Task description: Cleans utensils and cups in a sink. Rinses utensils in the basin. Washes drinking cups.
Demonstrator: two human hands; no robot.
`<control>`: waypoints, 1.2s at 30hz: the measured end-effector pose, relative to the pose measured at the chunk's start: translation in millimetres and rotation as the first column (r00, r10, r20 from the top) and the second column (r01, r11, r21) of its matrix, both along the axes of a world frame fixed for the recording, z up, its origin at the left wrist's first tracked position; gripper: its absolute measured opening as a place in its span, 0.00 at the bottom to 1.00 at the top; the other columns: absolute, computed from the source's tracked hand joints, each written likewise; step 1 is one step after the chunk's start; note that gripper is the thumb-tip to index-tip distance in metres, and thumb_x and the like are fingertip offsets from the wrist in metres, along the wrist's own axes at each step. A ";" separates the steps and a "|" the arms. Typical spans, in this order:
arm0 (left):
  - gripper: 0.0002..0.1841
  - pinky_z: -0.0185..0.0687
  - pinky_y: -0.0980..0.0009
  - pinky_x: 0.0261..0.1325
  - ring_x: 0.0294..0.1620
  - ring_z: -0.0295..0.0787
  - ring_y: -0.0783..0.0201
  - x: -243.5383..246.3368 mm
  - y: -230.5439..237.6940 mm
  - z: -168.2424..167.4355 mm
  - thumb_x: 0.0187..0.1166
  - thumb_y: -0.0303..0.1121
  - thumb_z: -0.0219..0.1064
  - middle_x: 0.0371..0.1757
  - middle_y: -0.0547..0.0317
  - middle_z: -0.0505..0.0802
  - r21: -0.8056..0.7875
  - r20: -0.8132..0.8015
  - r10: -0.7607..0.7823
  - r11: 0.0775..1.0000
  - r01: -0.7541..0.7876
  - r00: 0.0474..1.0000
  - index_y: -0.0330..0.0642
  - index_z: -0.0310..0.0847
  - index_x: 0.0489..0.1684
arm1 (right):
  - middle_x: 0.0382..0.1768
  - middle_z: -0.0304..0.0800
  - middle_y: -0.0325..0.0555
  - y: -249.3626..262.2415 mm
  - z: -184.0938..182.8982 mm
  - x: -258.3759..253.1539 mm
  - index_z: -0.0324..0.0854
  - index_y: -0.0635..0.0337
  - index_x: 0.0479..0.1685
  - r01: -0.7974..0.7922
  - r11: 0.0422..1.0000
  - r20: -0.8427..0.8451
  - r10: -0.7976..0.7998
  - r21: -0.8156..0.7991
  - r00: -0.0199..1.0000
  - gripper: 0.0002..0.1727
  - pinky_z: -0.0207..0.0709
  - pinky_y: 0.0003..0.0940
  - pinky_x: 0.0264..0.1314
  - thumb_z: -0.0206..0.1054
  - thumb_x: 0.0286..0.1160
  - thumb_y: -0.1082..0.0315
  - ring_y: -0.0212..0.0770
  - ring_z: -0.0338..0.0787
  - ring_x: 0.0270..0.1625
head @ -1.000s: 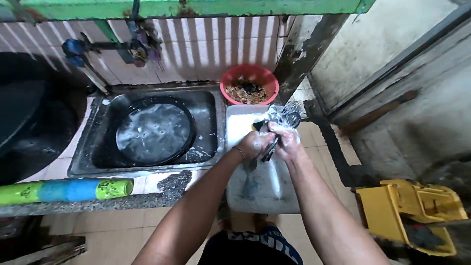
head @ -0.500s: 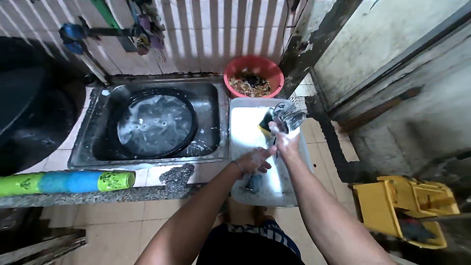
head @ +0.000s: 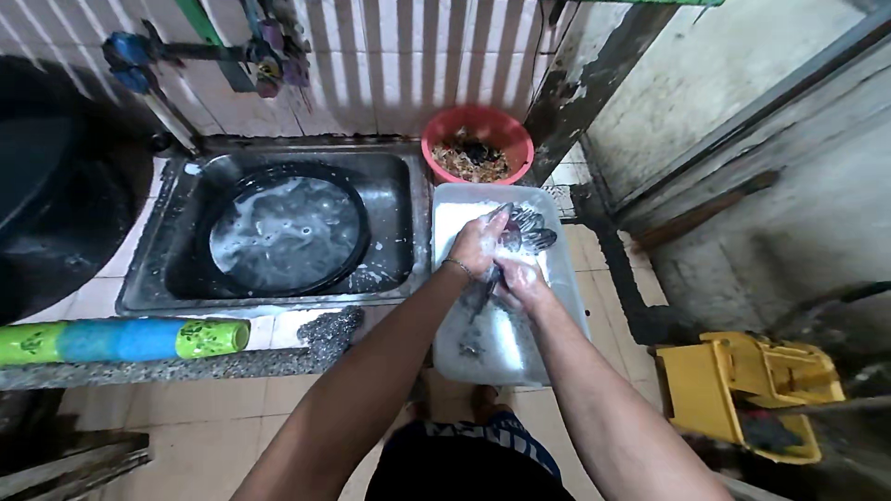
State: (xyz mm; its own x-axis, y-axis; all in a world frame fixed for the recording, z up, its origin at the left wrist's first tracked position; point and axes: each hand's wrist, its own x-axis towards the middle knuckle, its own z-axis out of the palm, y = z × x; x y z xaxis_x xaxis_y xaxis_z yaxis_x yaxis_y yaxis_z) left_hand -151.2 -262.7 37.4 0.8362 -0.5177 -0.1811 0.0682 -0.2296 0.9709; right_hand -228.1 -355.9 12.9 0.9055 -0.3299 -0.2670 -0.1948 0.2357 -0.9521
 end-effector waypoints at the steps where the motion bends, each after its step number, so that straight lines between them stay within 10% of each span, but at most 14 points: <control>1: 0.29 0.86 0.49 0.53 0.44 0.90 0.50 1.6 0.8 -0.9 0.96 0.52 0.44 0.50 0.39 0.91 0.041 -0.014 -0.046 0.998 0.047 0.999 0.37 0.78 0.73 | 0.30 0.89 0.36 -3.0 -1.4 -1.3 0.81 0.60 0.47 -0.014 0.998 -0.010 0.014 0.058 1.000 0.05 0.86 0.25 0.41 0.59 0.86 0.73 0.27 0.88 0.33; 4: 0.30 0.81 0.45 0.62 0.52 0.89 0.45 -5.0 25.0 -0.3 0.97 0.49 0.43 0.50 0.36 0.90 0.297 0.051 -0.303 0.914 0.275 0.952 0.29 0.82 0.61 | 0.20 0.79 0.31 -29.8 -19.4 -7.2 0.85 0.58 0.39 -0.088 0.994 0.060 0.084 0.061 0.995 0.05 0.76 0.21 0.30 0.64 0.80 0.71 0.25 0.76 0.22; 8: 0.20 0.72 0.34 0.74 0.74 0.80 0.35 -63.5 38.3 16.1 0.85 0.35 0.67 0.70 0.33 0.85 0.792 -0.251 -0.767 0.188 0.581 0.590 0.29 0.81 0.67 | 0.14 0.74 0.27 -59.6 -19.0 -23.0 0.83 0.53 0.30 -0.047 0.998 0.060 0.049 -0.029 0.997 0.11 0.78 0.26 0.34 0.61 0.83 0.67 0.26 0.75 0.20; 11: 0.19 0.68 0.28 0.73 0.77 0.76 0.32 -101.6 33.6 -14.8 0.86 0.34 0.63 0.75 0.34 0.82 0.818 -0.320 -0.764 0.075 0.571 0.560 0.30 0.80 0.69 | 0.16 0.79 0.30 -62.2 -14.4 -30.9 0.83 0.53 0.28 -0.064 0.995 0.117 0.072 -0.072 0.991 0.11 0.81 0.27 0.36 0.62 0.80 0.66 0.28 0.80 0.22; 19: 0.17 0.77 0.37 0.70 0.71 0.83 0.37 -73.8 30.0 6.7 0.85 0.30 0.65 0.68 0.34 0.86 0.749 -0.309 -0.819 0.104 0.654 0.484 0.28 0.81 0.66 | 0.40 0.95 0.44 -68.0 -5.4 -70.9 0.88 0.62 0.48 -0.293 0.916 -0.112 0.272 -0.273 0.956 0.12 0.88 0.39 0.55 0.71 0.74 0.65 0.38 0.93 0.45; 23: 0.19 0.83 0.46 0.66 0.60 0.90 0.44 -25.1 26.0 35.3 0.79 0.32 0.74 0.60 0.38 0.91 0.704 -0.147 -0.854 0.264 0.660 0.499 0.32 0.85 0.64 | 0.48 0.95 0.43 -55.2 1.8 -71.4 0.86 0.63 0.57 -0.366 0.881 -0.169 0.328 -0.300 0.929 0.11 0.86 0.34 0.62 0.68 0.80 0.71 0.33 0.93 0.52; 29: 0.07 0.87 0.54 0.39 0.32 0.89 0.54 19.3 6.9 50.0 0.77 0.26 0.72 0.36 0.45 0.91 0.610 -0.184 -0.707 0.463 0.643 0.683 0.30 0.85 0.41 | 0.39 0.92 0.47 -24.3 -11.2 -47.3 0.83 0.61 0.55 -0.380 0.923 -0.036 0.382 0.061 0.923 0.20 0.88 0.37 0.43 0.73 0.60 0.80 0.40 0.91 0.37; 33: 0.15 0.90 0.61 0.49 0.42 0.91 0.58 33.1 16.5 31.4 0.86 0.29 0.65 0.50 0.41 0.91 0.257 -0.253 -0.374 0.863 0.434 0.892 0.29 0.80 0.65 | 0.33 0.84 0.40 -30.5 -18.2 -47.3 0.79 0.59 0.56 -0.242 0.970 -0.170 0.232 -0.035 0.958 0.22 0.77 0.26 0.28 0.74 0.59 0.80 0.31 0.80 0.27; 36: 0.14 0.85 0.46 0.60 0.54 0.91 0.43 46.9 11.4 3.6 0.86 0.29 0.60 0.55 0.34 0.91 0.595 -0.030 -0.340 0.750 0.290 0.940 0.27 0.84 0.59 | 0.29 0.85 0.42 -37.4 -12.1 -55.5 0.81 0.63 0.52 -0.001 0.997 -0.195 -0.014 -0.075 0.981 0.14 0.77 0.29 0.28 0.73 0.69 0.76 0.32 0.79 0.24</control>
